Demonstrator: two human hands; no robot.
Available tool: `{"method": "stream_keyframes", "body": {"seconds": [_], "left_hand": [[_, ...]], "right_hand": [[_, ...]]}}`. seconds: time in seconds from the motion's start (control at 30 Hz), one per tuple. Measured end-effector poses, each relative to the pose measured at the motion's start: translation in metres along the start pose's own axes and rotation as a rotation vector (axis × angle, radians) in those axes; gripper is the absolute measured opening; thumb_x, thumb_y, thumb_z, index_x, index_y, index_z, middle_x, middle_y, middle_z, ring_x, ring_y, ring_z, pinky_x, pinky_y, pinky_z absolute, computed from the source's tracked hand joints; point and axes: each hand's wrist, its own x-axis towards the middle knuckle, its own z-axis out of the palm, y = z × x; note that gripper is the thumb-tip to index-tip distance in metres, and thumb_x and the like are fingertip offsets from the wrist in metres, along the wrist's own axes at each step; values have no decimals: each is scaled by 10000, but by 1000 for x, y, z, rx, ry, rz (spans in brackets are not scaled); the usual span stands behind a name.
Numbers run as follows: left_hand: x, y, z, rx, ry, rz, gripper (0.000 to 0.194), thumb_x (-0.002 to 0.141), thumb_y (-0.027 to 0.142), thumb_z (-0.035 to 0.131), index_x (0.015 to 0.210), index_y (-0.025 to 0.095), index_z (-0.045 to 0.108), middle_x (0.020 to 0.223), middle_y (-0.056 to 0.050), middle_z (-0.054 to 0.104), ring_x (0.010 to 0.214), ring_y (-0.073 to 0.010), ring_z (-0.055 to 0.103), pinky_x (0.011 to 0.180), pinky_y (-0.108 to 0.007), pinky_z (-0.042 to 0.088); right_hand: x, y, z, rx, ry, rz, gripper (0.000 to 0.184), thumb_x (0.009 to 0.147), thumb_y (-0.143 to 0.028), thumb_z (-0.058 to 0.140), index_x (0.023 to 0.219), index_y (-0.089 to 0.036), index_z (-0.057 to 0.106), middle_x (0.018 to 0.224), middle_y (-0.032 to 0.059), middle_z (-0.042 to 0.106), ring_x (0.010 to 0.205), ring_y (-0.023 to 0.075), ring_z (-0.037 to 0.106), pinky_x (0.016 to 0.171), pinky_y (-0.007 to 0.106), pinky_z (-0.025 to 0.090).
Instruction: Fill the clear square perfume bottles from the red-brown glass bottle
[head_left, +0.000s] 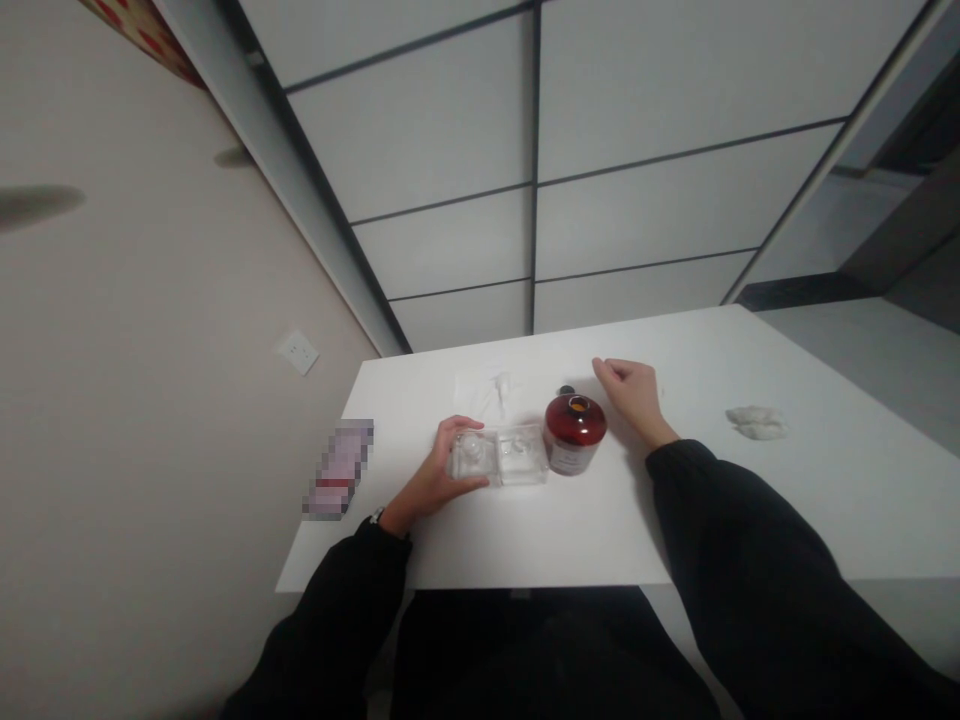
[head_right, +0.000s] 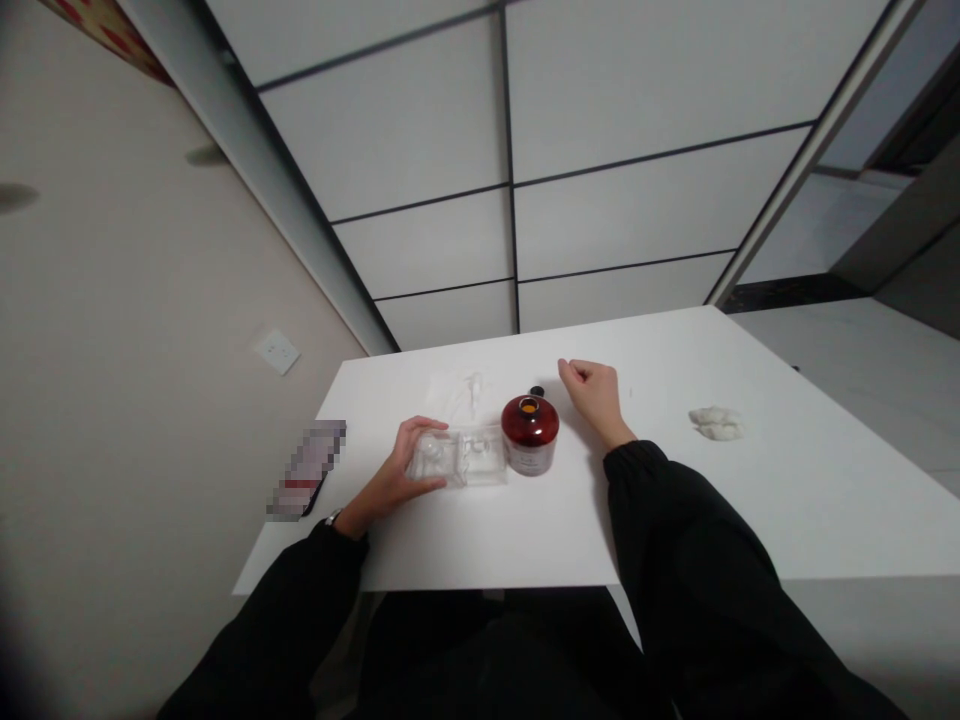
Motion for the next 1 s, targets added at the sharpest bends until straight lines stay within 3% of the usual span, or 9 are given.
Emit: {"method": "stream_keyframes", "body": {"seconds": [0.13, 0.3, 0.53, 0.73, 1.0], "left_hand": [[1, -1, 0, 11, -36, 26, 514, 867, 429, 828, 1279, 240, 587, 1468, -132, 529, 1447, -348, 478, 1280, -530, 332], [0, -3, 1, -61, 33, -23, 627, 832, 382, 863, 1311, 252, 479, 1410, -124, 555, 1380, -323, 534, 1211, -522, 407], [4, 3, -2, 24, -30, 37, 428, 860, 388, 831, 1207, 239, 630, 1384, -114, 574, 1375, -323, 522, 1251, -507, 368], [0, -1, 2, -59, 60, -29, 601, 800, 359, 872, 1287, 243, 538, 1378, -117, 583, 1359, -312, 547, 1211, -486, 420], [5, 4, 0, -48, 11, -10, 427, 796, 380, 869, 1128, 231, 646, 1331, -101, 585, 1321, -313, 550, 1213, -466, 392]], "right_hand": [[1, 1, -1, -7, 4, 7, 521, 887, -517, 536, 562, -262, 219, 562, -53, 197, 563, 115, 229, 587, 323, 203], [0, -1, -1, -7, -4, 12, 513, 881, -516, 533, 569, -262, 214, 565, -52, 200, 564, 116, 233, 591, 324, 199], [-2, -1, -1, -5, -10, 17, 508, 892, -499, 542, 580, -258, 223, 572, -51, 207, 572, 116, 234, 593, 322, 202], [-2, 0, -1, 0, -21, 20, 514, 890, -507, 541, 575, -257, 221, 570, -51, 205, 570, 115, 235, 589, 322, 199], [-2, 0, -1, 0, -29, 20, 505, 890, -498, 540, 580, -257, 224, 570, -50, 208, 571, 116, 238, 590, 324, 194]]}}
